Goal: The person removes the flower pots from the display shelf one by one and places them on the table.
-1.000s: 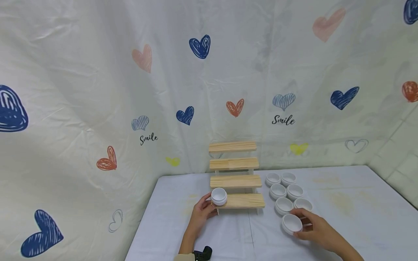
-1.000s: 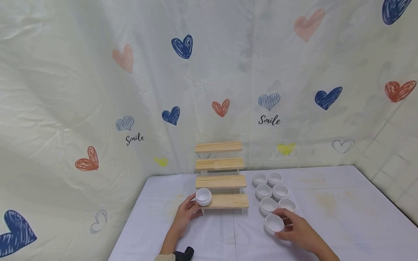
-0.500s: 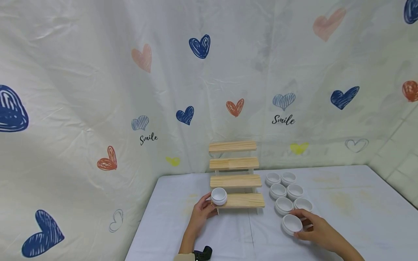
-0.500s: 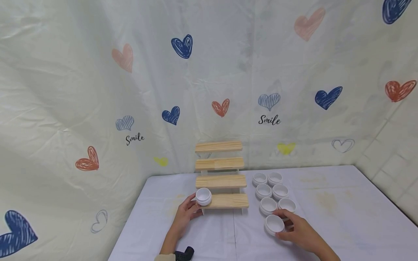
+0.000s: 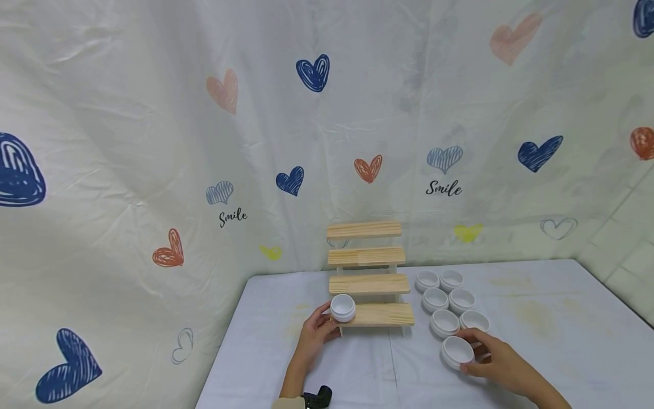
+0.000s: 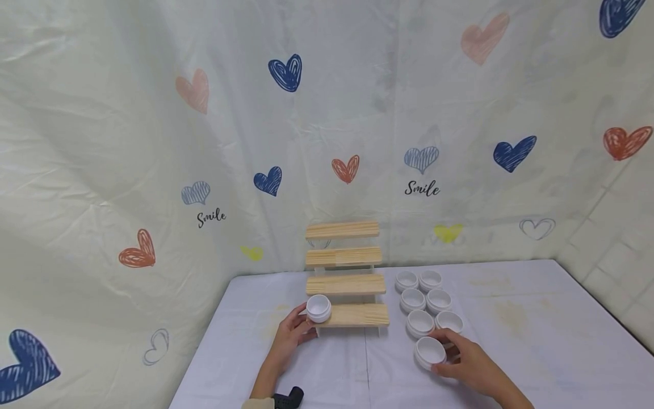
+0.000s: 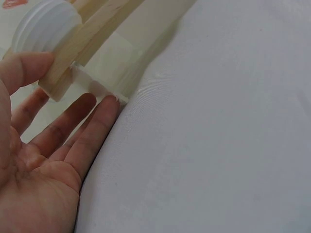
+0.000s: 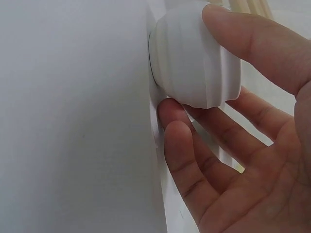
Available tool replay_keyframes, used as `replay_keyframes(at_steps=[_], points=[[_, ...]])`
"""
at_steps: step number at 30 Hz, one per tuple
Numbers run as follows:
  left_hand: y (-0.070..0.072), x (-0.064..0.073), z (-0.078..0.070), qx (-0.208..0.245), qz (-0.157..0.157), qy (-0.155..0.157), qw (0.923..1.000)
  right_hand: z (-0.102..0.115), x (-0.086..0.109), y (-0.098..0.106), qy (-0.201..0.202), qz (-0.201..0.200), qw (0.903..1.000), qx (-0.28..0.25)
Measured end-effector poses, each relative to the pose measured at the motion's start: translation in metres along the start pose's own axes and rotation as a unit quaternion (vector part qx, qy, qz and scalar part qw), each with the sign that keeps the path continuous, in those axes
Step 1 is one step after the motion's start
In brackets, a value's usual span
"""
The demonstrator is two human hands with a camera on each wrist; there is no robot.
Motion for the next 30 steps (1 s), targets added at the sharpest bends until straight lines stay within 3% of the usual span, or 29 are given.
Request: replay_keyframes(at_steps=[30], points=[[-0.0007, 0.0020, -0.0022, -0.004, -0.002, 0.002, 1.0000, -0.0009, 0.0037, 0.0042, 0.033, -0.023, 0.9989, 0.026]])
Point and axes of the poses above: each hand's wrist, its own x-axis away from the middle knuckle, its own y-axis out of the back of the hand, z = x × y, the point moved 5 cm from there along -x, towards the middle knuckle, and after that the axes turned 6 degrees about -x, right-handed, at the moved point
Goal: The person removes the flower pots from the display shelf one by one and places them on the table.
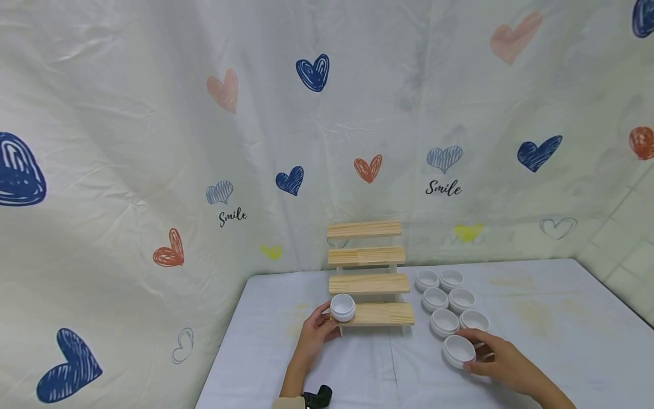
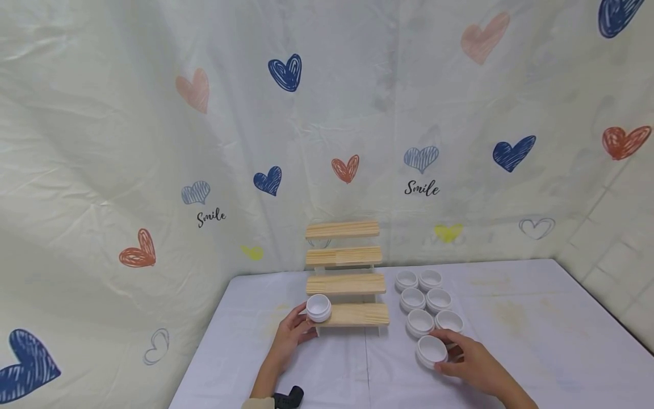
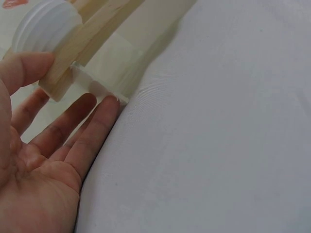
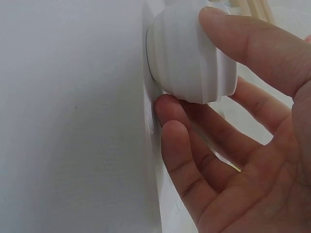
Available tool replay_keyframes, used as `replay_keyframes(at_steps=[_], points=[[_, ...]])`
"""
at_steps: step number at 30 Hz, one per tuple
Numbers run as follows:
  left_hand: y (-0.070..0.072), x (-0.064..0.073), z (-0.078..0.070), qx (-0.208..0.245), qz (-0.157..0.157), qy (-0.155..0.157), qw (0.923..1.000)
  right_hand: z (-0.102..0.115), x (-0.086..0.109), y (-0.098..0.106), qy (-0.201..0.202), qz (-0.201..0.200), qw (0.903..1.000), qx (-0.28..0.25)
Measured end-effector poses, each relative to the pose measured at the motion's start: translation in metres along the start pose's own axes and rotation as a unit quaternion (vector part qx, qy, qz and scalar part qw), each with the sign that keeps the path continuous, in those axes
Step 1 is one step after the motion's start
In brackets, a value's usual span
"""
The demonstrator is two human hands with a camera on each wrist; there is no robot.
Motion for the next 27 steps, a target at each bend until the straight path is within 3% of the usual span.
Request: replay_keyframes(at_steps=[27], points=[[-0.0006, -0.0001, -0.0010, 0.005, 0.002, -0.002, 1.0000, 0.0022, 0.0017, 0.0013, -0.015, -0.003, 0.9998, 0.010]])
Point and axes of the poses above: each hand's wrist, its own x-axis away from the middle knuckle, its own y-axis out of the back of the hand, z = x × y, the point moved 5 cm from there along -x, towards the middle knuckle, and after that the axes turned 6 degrees about -x, right-handed, at the moved point
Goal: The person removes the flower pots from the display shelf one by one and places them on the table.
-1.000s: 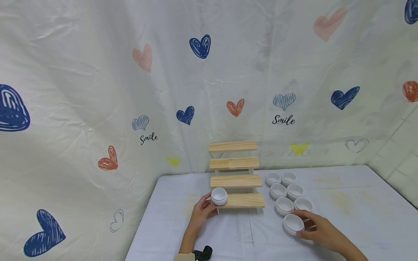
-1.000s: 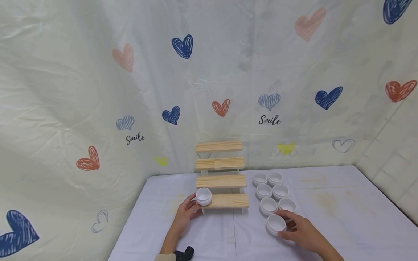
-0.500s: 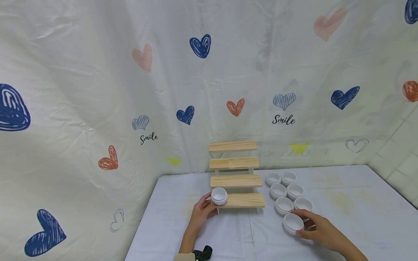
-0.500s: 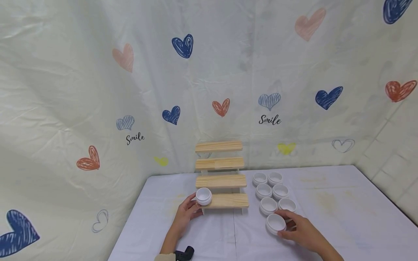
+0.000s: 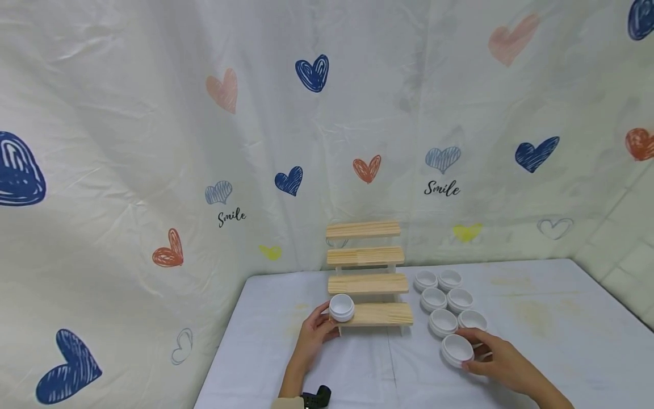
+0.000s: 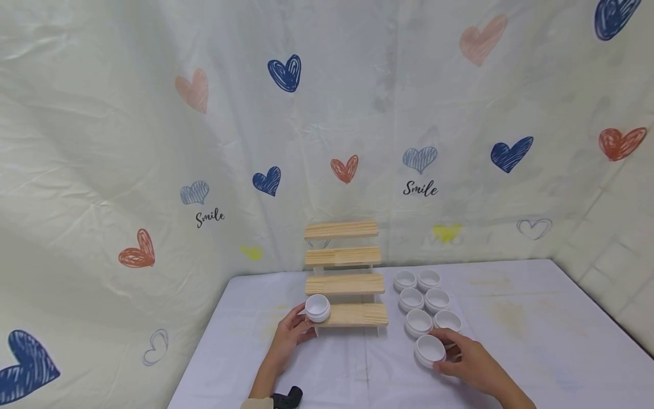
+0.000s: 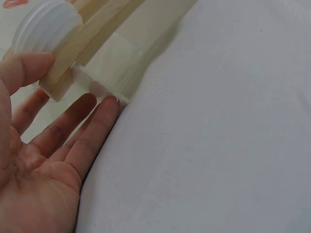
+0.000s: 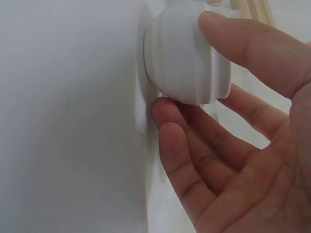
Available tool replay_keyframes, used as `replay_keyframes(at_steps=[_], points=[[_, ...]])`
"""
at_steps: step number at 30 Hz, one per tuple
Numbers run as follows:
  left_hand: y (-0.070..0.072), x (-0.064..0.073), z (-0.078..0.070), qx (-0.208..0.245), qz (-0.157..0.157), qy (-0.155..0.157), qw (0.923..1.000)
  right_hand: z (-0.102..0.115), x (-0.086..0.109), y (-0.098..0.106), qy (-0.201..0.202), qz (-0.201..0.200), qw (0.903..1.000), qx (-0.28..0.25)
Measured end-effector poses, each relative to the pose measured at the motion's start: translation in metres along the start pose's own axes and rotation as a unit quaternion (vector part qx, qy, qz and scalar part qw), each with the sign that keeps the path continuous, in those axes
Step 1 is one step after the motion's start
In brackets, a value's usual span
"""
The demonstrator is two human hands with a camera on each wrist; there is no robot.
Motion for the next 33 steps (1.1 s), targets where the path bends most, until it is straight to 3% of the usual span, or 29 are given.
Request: replay_keyframes(at_steps=[8, 18, 24, 33], points=[[0.002, 0.001, -0.002, -0.002, -0.001, -0.001, 1.0000, 0.015, 0.002, 0.007, 0.058, -0.046, 0.9970, 0.022], [0.001, 0.002, -0.002, 0.000, -0.002, -0.001, 1.0000, 0.047, -0.012, 0.014, 0.037, -0.097, 0.9941, 0.031], [0.001, 0.002, -0.002, 0.003, -0.004, 0.002, 1.0000, 0.073, -0.032, 0.000, 0.082, -0.101, 0.9915, -0.006], [0.001, 0.002, -0.001, 0.001, -0.003, -0.002, 1.0000, 0.106, -0.064, -0.042, 0.104, -0.086, 0.9879, -0.077]])
Point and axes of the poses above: each hand's wrist, its own x-axis away from the middle knuckle, its own y-axis out of the back of the hand, z = x × y, the point moved 5 cm from there along -x, towards the middle knuckle, and after that the axes turned 6 degrees about -x, right-handed, at the moved point
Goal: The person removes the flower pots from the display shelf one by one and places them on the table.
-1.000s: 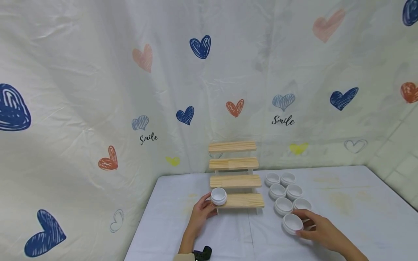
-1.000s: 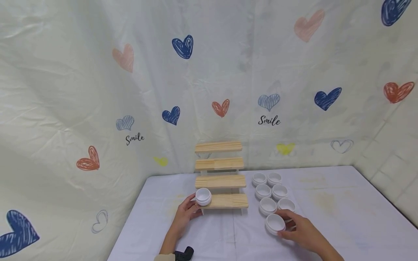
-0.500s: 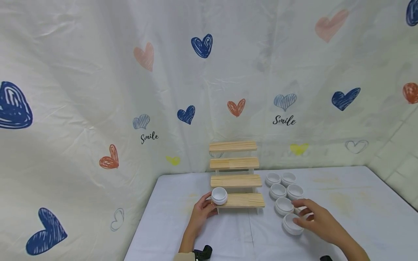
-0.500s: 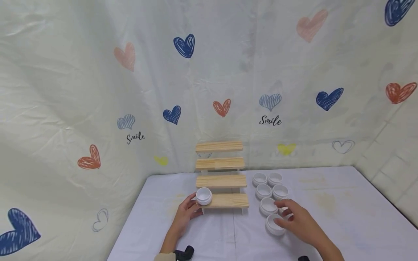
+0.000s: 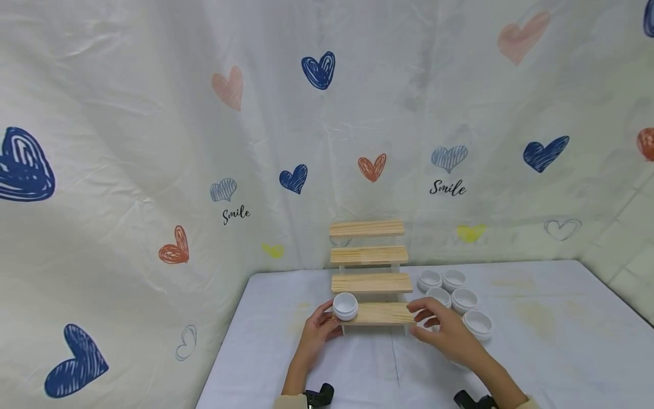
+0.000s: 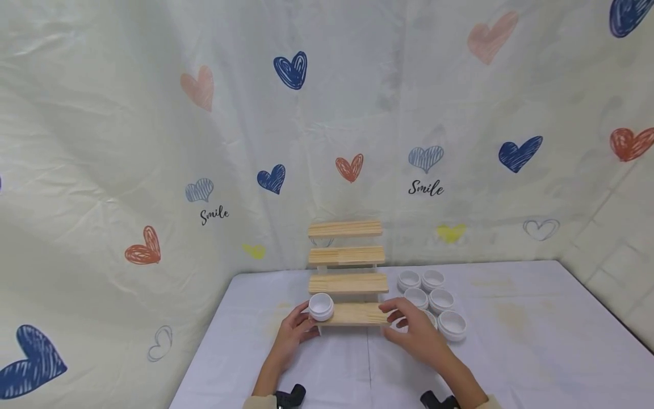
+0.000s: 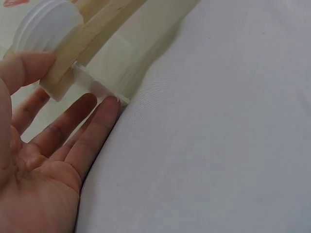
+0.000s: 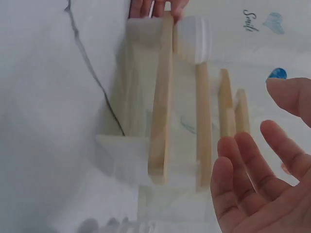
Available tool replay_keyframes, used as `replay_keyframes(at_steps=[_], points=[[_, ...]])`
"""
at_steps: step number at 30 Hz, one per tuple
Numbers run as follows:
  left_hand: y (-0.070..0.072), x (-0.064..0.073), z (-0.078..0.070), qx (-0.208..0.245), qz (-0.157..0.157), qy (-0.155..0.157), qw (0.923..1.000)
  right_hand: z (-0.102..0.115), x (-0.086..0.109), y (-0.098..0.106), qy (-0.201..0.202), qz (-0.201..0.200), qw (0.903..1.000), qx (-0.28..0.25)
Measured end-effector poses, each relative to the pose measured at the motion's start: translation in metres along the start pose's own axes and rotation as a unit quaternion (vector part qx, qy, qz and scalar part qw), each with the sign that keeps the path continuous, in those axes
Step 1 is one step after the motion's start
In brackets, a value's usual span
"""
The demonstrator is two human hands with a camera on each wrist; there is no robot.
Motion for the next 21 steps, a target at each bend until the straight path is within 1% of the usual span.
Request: replay_keyframes(at_steps=[2, 4, 6, 8, 11, 16, 21], points=[[0.000, 0.000, 0.000, 0.001, 0.000, 0.001, 1.0000, 0.003, -0.007, -0.010, 0.009, 0.002, 0.9999, -0.014], [0.001, -0.001, 0.000, 0.003, 0.000, 0.003, 1.0000, 0.004, -0.014, -0.020, 0.008, 0.006, 0.9995, -0.029], [0.001, -0.001, 0.000, 0.006, 0.001, 0.004, 1.0000, 0.005, -0.021, -0.029, -0.004, 0.009, 0.9993, -0.037], [0.000, -0.001, 0.001, 0.007, 0.002, 0.007, 0.9999, 0.005, -0.027, -0.037, -0.028, 0.008, 0.9984, -0.048], [-0.001, -0.001, 0.000, 0.009, 0.002, 0.005, 0.9999, 0.006, -0.035, -0.049, -0.053, 0.007, 0.9967, -0.061], [-0.001, -0.003, 0.001, 0.011, 0.009, -0.002, 0.9999, 0.006, -0.047, -0.068, -0.074, 0.007, 0.9954, -0.061], [0.001, -0.002, 0.001, 0.009, 0.009, -0.004, 0.9999, 0.005, -0.057, -0.087, -0.091, -0.005, 0.9944, -0.052]])
Point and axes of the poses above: each hand's wrist, its own x-axis away from the middle knuckle, its own y-axis out of the back of the hand, z = x × y, the point moved 5 cm from there along -x, towards the middle knuckle, and after that the axes turned 6 degrees about -x, right-handed, at the moved point
